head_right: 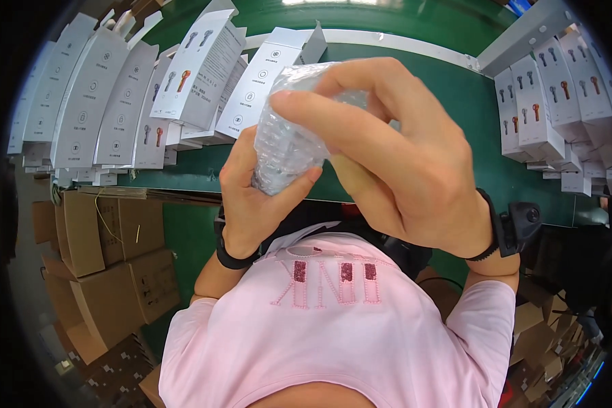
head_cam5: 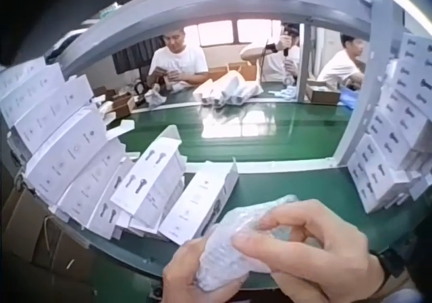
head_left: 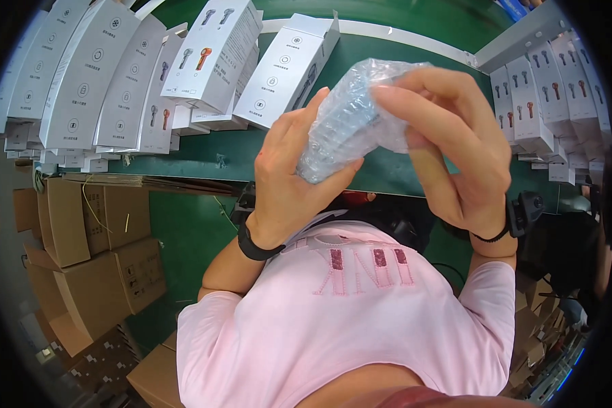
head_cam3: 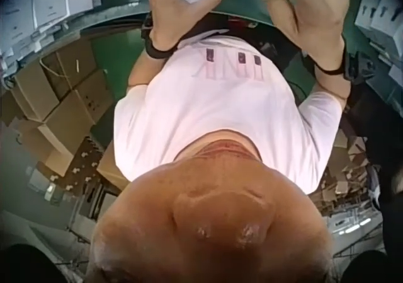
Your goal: Packaging small electronic products into white boxes and bubble wrap pouches at a factory workbench.
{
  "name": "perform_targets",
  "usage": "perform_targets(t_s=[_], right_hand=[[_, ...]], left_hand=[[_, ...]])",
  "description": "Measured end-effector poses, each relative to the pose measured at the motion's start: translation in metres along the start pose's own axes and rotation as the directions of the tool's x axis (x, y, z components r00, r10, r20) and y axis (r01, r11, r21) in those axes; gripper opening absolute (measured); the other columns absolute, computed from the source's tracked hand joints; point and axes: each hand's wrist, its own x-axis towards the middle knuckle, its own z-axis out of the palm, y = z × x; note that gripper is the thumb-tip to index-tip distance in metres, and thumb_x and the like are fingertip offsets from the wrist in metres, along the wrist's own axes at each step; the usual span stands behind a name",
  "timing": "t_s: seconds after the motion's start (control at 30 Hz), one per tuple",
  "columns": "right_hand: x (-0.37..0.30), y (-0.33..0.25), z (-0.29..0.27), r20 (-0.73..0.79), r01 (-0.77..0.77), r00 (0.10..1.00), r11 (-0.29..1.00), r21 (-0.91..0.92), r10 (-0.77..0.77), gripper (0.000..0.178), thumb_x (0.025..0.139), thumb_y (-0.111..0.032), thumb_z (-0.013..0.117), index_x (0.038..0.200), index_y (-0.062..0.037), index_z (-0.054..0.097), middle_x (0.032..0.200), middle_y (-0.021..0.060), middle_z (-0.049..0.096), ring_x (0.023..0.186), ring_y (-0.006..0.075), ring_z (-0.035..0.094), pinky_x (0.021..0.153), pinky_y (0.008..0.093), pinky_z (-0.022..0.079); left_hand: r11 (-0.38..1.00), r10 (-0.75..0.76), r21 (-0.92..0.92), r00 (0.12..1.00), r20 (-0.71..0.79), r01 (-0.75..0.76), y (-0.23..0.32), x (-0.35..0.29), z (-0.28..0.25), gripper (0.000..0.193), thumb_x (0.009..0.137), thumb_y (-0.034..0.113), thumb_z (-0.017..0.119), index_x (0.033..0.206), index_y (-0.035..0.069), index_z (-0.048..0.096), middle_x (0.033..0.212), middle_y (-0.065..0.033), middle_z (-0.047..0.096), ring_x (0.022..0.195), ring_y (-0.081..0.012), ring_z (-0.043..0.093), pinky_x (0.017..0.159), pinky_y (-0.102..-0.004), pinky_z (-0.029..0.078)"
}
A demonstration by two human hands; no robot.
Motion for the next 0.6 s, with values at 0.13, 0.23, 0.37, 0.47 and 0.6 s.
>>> perform_targets(t_s=[0.13, 0.23, 0.37, 0.47, 0.6], right_hand=[[0.007, 0.003, 0.018, -0.025, -0.088, 0.995, 0.99, 0.11, 0.092, 0.041, 0.082, 0.001, 0.067, 0.123, 0.0006, 0.064, 0.116, 0.0154, 0.063, 0.076, 0.0128, 0.054, 0.063, 0.0218, 0.045], [0.014, 0.001, 0.025, -0.076, -0.149, 0.984, 0.98, 0.13, 0.159, 0.048, 0.077, -0.002, 0.073, 0.123, 0.0004, 0.062, 0.119, 0.0145, 0.063, 0.077, 0.0116, 0.056, 0.061, 0.02, 0.046], [0.014, 0.005, 0.037, -0.154, -0.17, 0.968, 0.969, 0.177, 0.198, 0.053, 0.072, -0.006, 0.08, 0.122, 0.0001, 0.062, 0.117, 0.0116, 0.065, 0.079, 0.0119, 0.057, 0.064, 0.0224, 0.048], [0.012, 0.013, 0.033, -0.305, 0.025, 0.952, 1.0, -0.016, -0.029, 0.048, 0.069, -0.007, 0.082, 0.113, 0.0, 0.065, 0.107, 0.0099, 0.067, 0.08, 0.017, 0.059, 0.077, 0.0323, 0.052], [0.016, -0.006, 0.036, -0.111, 0.158, 0.98, 0.986, -0.053, -0.163, 0.04, 0.067, -0.007, 0.081, 0.105, -0.0043, 0.069, 0.087, 0.0064, 0.065, 0.083, 0.0262, 0.061, 0.101, 0.0553, 0.042]], left_hand=[[0.999, 0.031, 0.015, 1.0, 0.001, -0.031, -0.002, 0.004, 0.0, 0.069, 0.066, 0.012, 0.083, 0.129, 0.002, 0.059, 0.11, -0.0133, 0.061, 0.095, -0.0281, 0.063, 0.079, -0.0349, 0.052], [0.999, 0.015, -0.036, 1.0, 0.022, -0.014, -0.007, 0.001, 0.0, 0.064, 0.066, 0.011, 0.082, 0.125, 0.002, 0.061, 0.11, -0.0136, 0.059, 0.096, -0.0265, 0.063, 0.077, -0.0343, 0.052], [0.991, -0.036, -0.125, 0.997, 0.068, 0.045, -0.007, -0.001, -0.004, 0.059, 0.068, 0.011, 0.082, 0.123, 0.001, 0.061, 0.114, -0.0122, 0.06, 0.099, -0.0238, 0.063, 0.081, -0.0327, 0.052], [0.248, -0.271, -0.825, 0.854, 0.444, 0.508, -0.012, -0.009, -0.007, 0.068, 0.075, 0.017, 0.078, 0.134, -0.001, 0.049, 0.123, -0.0117, 0.061, 0.104, -0.022, 0.063, 0.091, -0.0329, 0.05], [-0.277, 0.017, -0.776, 0.81, 0.586, 0.567, -0.034, -0.024, 0.002, 0.085, 0.069, 0.043, 0.077, 0.133, -0.003, 0.046, 0.117, -0.0221, 0.061, 0.094, -0.0357, 0.065, 0.082, -0.0439, 0.054]])
